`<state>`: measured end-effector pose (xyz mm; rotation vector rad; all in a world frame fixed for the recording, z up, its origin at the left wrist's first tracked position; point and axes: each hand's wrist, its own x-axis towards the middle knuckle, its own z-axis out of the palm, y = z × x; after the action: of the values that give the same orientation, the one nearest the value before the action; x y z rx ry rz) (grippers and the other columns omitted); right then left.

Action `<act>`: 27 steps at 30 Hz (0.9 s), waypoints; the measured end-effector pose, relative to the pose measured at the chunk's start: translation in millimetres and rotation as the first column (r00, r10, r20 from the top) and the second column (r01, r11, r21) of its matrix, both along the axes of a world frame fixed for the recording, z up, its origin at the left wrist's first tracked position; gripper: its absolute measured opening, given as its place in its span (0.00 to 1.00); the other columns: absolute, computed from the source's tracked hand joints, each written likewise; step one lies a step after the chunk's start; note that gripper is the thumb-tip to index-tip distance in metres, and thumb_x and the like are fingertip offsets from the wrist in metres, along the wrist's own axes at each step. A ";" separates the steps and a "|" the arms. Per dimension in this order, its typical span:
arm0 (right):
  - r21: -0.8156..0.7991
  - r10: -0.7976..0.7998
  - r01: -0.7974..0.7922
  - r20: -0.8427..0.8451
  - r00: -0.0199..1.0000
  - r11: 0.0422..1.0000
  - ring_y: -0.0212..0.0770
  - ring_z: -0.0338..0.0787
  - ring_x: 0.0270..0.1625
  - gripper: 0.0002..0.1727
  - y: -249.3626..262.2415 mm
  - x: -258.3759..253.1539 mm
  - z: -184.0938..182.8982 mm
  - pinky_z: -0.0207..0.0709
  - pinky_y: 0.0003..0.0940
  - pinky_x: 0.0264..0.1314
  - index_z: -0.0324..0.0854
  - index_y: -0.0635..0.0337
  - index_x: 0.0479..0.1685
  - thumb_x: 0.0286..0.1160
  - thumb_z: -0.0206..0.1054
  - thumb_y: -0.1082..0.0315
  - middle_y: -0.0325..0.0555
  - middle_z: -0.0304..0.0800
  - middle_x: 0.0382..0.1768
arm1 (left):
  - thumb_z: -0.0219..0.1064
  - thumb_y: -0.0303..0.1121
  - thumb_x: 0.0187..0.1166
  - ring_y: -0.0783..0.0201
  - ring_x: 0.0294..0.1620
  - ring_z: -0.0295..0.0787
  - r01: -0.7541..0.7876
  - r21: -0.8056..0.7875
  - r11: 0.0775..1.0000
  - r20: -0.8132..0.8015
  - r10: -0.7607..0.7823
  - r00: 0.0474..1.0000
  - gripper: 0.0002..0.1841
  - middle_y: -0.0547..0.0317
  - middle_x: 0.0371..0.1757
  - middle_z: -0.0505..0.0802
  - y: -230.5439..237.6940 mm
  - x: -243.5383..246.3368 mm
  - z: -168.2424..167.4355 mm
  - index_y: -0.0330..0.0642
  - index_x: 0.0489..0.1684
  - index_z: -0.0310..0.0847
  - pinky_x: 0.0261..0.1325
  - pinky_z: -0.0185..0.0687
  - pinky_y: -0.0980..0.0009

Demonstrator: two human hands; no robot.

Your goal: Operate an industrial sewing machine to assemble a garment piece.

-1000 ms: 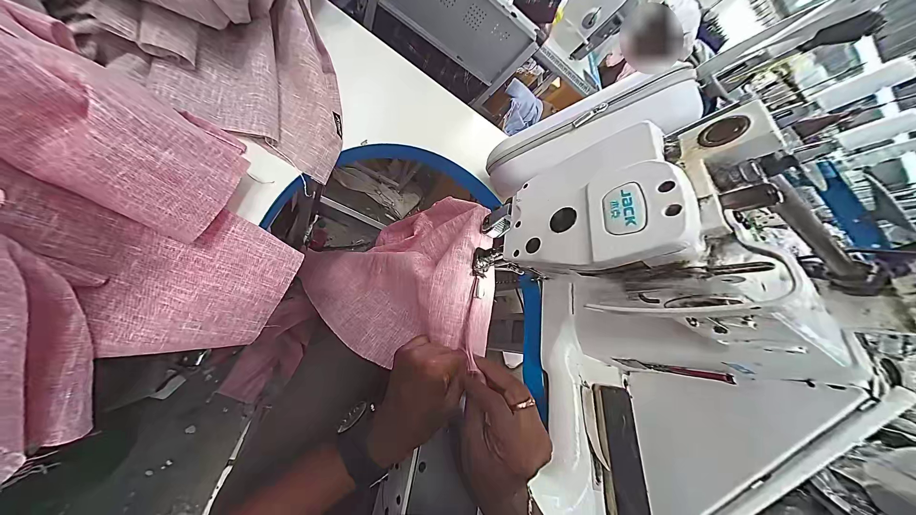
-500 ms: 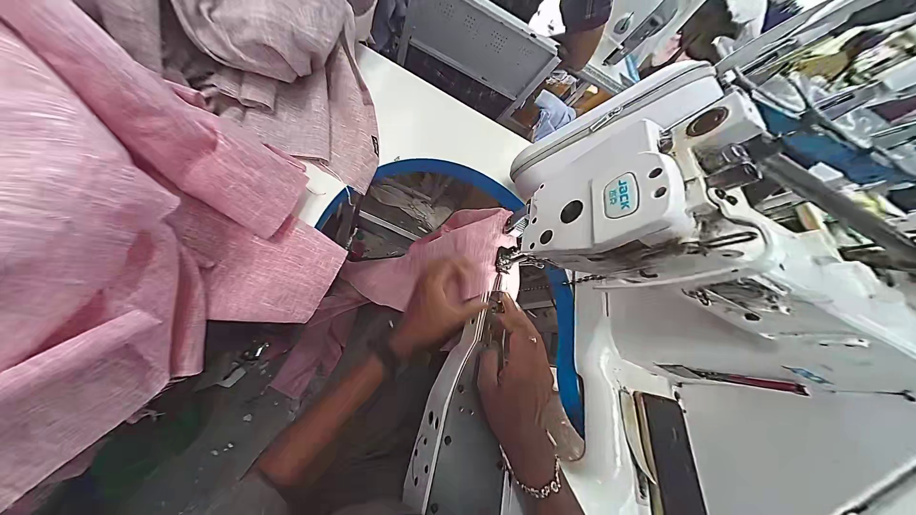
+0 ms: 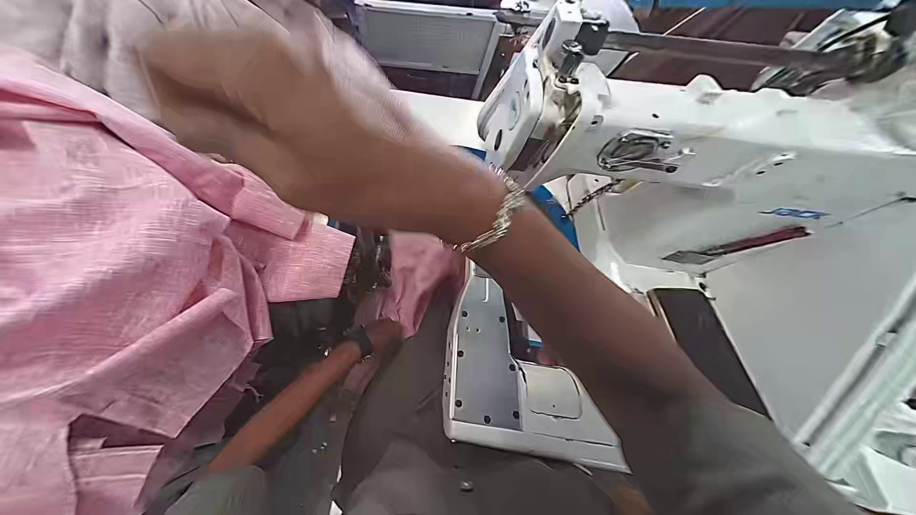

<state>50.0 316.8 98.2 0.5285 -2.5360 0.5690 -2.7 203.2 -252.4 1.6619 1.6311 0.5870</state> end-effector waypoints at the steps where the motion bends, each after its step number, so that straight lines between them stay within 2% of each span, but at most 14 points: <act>1: 0.094 -0.069 0.059 0.107 0.992 0.994 0.42 0.89 0.37 0.15 0.5 4.1 -13.7 0.79 0.42 0.42 0.86 0.57 0.61 0.80 0.67 0.63 0.41 0.90 0.33 | 0.62 0.29 0.83 0.46 0.43 0.93 0.010 -0.073 0.997 0.003 -0.010 1.000 0.13 0.36 0.40 0.94 5.3 -2.1 18.6 0.24 0.47 0.87 0.55 0.84 0.41; 4: 0.205 -0.283 0.203 0.531 0.799 0.957 0.57 0.89 0.36 0.29 10.6 40.5 -102.9 0.77 0.58 0.38 0.76 0.59 0.71 0.72 0.75 0.58 0.51 0.88 0.30 | 0.56 0.26 0.85 0.75 0.37 0.85 -0.291 0.118 0.950 0.246 0.256 0.935 0.12 0.59 0.36 0.91 -13.7 -24.0 134.8 0.29 0.46 0.87 0.49 0.83 0.73; 6: 0.206 -0.350 0.290 0.681 0.643 0.934 0.59 0.90 0.43 0.20 18.1 57.5 -132.0 0.78 0.60 0.46 0.79 0.60 0.64 0.79 0.70 0.59 0.55 0.89 0.34 | 0.60 0.26 0.85 0.73 0.39 0.89 -0.407 0.314 0.858 0.342 0.298 0.891 0.09 0.60 0.42 0.93 -10.9 -49.8 173.0 0.36 0.51 0.86 0.46 0.87 0.74; 8: 0.090 -0.246 0.272 0.744 0.621 0.958 0.58 0.89 0.43 0.15 21.1 74.1 -141.9 0.75 0.60 0.51 0.88 0.67 0.49 0.83 0.64 0.62 0.57 0.89 0.33 | 0.74 0.30 0.76 0.56 0.58 0.90 -0.448 0.293 0.845 0.233 0.391 0.890 0.26 0.47 0.63 0.90 21.3 -56.0 145.7 0.37 0.74 0.75 0.59 0.86 0.58; 9: 0.065 -0.197 0.237 0.781 0.592 0.969 0.60 0.89 0.46 0.16 16.8 82.4 -145.4 0.76 0.62 0.54 0.87 0.68 0.50 0.86 0.62 0.62 0.60 0.90 0.36 | 0.80 0.35 0.70 0.46 0.74 0.81 -0.445 0.220 0.868 0.130 0.426 0.895 0.39 0.39 0.78 0.81 49.1 -54.4 110.6 0.34 0.83 0.66 0.73 0.77 0.48; 11: 0.130 -0.194 0.163 0.850 0.489 0.978 0.65 0.90 0.53 0.18 1.7 95.2 -162.8 0.76 0.66 0.57 0.84 0.66 0.58 0.88 0.59 0.60 0.64 0.91 0.44 | 0.83 0.44 0.66 0.32 0.88 0.60 -0.490 0.002 0.872 -0.077 0.488 0.869 0.56 0.26 0.87 0.66 96.2 -47.3 19.0 0.27 0.91 0.48 0.88 0.53 0.38; 13: 0.267 -0.280 0.090 0.865 0.415 0.959 0.68 0.88 0.57 0.18 -12.5 101.0 -180.2 0.76 0.66 0.56 0.82 0.66 0.62 0.87 0.59 0.61 0.67 0.89 0.49 | 0.73 0.44 0.76 0.33 0.85 0.66 -0.520 -0.219 0.826 -0.220 0.477 0.851 0.46 0.25 0.82 0.73 104.2 -38.9 -58.2 0.24 0.88 0.54 0.87 0.56 0.39; 15: 0.318 -0.323 0.082 0.852 0.412 0.944 0.67 0.88 0.58 0.19 -12.9 99.6 -183.4 0.77 0.64 0.56 0.81 0.64 0.65 0.90 0.57 0.60 0.67 0.89 0.52 | 0.63 0.37 0.83 0.33 0.70 0.83 -0.432 -0.333 0.838 -0.237 0.369 0.899 0.23 0.27 0.64 0.88 98.3 -32.8 -90.9 0.23 0.66 0.80 0.74 0.73 0.36; 17: 0.300 -0.312 0.097 0.851 0.423 0.949 0.66 0.89 0.58 0.20 -10.1 98.1 -184.3 0.77 0.63 0.56 0.82 0.62 0.66 0.91 0.56 0.58 0.65 0.89 0.53 | 0.59 0.32 0.84 0.35 0.66 0.85 -0.451 -0.310 0.837 -0.213 0.402 0.891 0.17 0.30 0.59 0.90 88.2 -36.5 -74.8 0.26 0.56 0.87 0.72 0.74 0.38; 19: 0.300 -0.303 0.076 0.855 0.421 0.951 0.65 0.88 0.58 0.18 -14.5 98.5 -185.2 0.76 0.62 0.56 0.83 0.65 0.61 0.90 0.55 0.62 0.65 0.89 0.51 | 0.63 0.34 0.82 0.35 0.70 0.83 -0.600 -0.162 0.783 -0.204 0.568 0.797 0.20 0.29 0.63 0.89 85.2 -52.2 -48.6 0.25 0.63 0.83 0.77 0.71 0.39; 22: 0.340 -0.321 0.025 0.857 0.404 0.940 0.64 0.88 0.58 0.16 -19.0 95.8 -184.8 0.77 0.59 0.57 0.84 0.67 0.59 0.89 0.54 0.67 0.64 0.88 0.51 | 0.85 0.39 0.63 0.34 0.74 0.79 -0.680 0.014 0.734 -0.089 0.678 0.730 0.47 0.30 0.72 0.83 123.1 -68.6 -14.6 0.34 0.85 0.64 0.77 0.71 0.37; 24: 0.352 -0.336 0.036 0.852 0.401 0.935 0.64 0.88 0.59 0.15 -18.4 93.2 -184.3 0.77 0.59 0.58 0.83 0.68 0.58 0.89 0.54 0.68 0.65 0.88 0.52 | 0.89 0.43 0.57 0.35 0.84 0.69 -0.599 0.129 0.790 -0.072 0.610 0.789 0.57 0.31 0.82 0.74 164.0 -66.0 -2.8 0.35 0.90 0.56 0.84 0.64 0.39; 25: 0.347 -0.339 0.054 0.856 0.390 0.936 0.64 0.88 0.60 0.16 -18.8 93.5 -184.5 0.77 0.59 0.59 0.83 0.68 0.59 0.90 0.54 0.66 0.65 0.88 0.52 | 0.85 0.40 0.64 0.35 0.83 0.69 -0.527 0.166 0.834 -0.068 0.543 0.837 0.48 0.30 0.81 0.76 180.5 -58.6 3.9 0.31 0.86 0.63 0.85 0.62 0.39; 27: 0.333 -0.349 0.105 0.869 0.352 0.937 0.64 0.87 0.61 0.19 -17.5 93.4 -182.8 0.76 0.60 0.61 0.82 0.67 0.61 0.91 0.53 0.62 0.66 0.88 0.53 | 0.68 0.26 0.78 0.34 0.67 0.85 -0.387 0.166 0.907 -0.057 0.401 0.914 0.17 0.28 0.60 0.89 202.3 -44.2 32.4 0.25 0.61 0.83 0.71 0.74 0.37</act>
<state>143.3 299.3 -84.6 -0.2363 -3.7170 0.5548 -46.9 405.5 -220.0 1.4838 2.0553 0.8657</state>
